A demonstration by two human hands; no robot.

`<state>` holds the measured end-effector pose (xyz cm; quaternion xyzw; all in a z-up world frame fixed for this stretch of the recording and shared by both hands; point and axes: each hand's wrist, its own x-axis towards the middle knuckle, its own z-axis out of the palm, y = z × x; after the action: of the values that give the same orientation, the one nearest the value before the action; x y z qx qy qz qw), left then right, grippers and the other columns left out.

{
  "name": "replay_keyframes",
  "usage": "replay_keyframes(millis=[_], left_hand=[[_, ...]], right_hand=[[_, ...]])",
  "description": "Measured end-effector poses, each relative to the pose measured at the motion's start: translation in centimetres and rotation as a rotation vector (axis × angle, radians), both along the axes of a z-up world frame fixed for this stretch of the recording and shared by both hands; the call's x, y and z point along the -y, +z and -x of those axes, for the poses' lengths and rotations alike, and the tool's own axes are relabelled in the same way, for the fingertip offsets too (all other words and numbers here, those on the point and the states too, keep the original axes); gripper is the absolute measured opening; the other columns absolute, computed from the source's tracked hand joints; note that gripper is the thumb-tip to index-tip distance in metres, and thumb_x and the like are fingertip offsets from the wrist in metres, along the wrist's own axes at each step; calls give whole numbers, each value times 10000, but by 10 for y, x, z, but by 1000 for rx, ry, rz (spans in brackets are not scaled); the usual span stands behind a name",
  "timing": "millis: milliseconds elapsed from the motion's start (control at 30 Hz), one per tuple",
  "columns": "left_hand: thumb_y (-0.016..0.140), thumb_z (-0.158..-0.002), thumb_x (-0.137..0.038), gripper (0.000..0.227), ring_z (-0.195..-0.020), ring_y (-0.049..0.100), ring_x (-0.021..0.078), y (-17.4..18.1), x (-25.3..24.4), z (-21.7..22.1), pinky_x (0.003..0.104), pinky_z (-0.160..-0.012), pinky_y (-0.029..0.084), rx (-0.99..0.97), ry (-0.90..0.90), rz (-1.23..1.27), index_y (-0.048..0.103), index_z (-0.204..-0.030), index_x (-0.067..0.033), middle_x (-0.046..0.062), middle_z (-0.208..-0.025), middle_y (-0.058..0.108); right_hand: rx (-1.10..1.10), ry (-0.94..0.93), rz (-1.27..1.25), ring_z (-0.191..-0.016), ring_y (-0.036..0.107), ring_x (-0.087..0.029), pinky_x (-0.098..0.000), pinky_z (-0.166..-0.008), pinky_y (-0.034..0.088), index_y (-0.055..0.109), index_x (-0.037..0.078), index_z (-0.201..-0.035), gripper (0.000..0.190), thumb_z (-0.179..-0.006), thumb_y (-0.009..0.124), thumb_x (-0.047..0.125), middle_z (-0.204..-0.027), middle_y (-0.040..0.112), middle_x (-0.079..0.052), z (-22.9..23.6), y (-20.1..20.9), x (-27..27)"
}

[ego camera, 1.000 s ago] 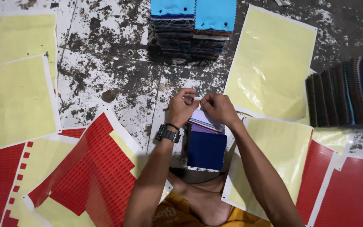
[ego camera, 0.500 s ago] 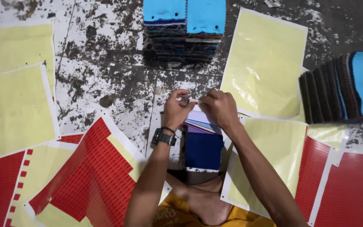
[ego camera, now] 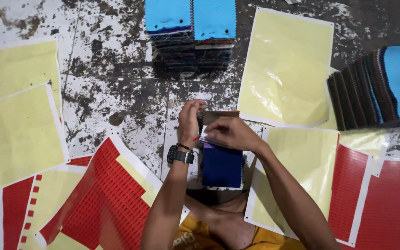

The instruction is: A person is sitting on the floor, peeling small red adhesive labels from a sheet and applying them to the edges of various colored fabric swatches before stacking them.

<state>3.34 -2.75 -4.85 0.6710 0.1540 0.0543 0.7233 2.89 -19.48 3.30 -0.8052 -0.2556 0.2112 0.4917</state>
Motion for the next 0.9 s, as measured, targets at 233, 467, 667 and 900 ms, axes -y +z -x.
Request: replay_keyframes(millis=[233, 467, 667, 900], left_hand=[[466, -1016, -315, 352, -1047, 665, 235, 12, 14, -7, 371, -987, 467, -6, -1, -67, 755, -1021, -114, 115, -975, 756], [592, -941, -258, 207, -964, 735, 224, 9, -8, -7, 364, -833, 527, -164, 112, -288, 714, -1087, -176, 47, -999, 764], [685, -865, -308, 205, -941, 744, 117, 19, -22, 2, 285, -823, 531, -342, -67, -277, 717, -1066, -328, -128, -996, 771], [750, -725, -196, 343, -891, 744, 151, -9, -15, 1, 315, -815, 579, -223, -150, -213, 735, -1067, -213, 9, -1002, 784]], right_hand=[[-103, -5, -52, -863, 711, -241, -402, -814, 560, 782, 54, -1019, 166, -926, 746, 186, -903, 774, -135, 5, -16, 0], [-29, -121, 112, -803, 738, -308, -418, -765, 572, 789, 80, -999, 130, -911, 697, 106, -816, 759, -137, -10, -38, 7], [-54, -223, 210, -776, 763, -272, -405, -742, 581, 798, 162, -988, 135, -896, 703, 193, -768, 776, -83, -38, -69, 4], [-111, -299, 358, -878, 757, -337, -450, -807, 584, 812, 195, -949, 166, -843, 686, 213, -818, 782, -105, -41, -75, -2]])
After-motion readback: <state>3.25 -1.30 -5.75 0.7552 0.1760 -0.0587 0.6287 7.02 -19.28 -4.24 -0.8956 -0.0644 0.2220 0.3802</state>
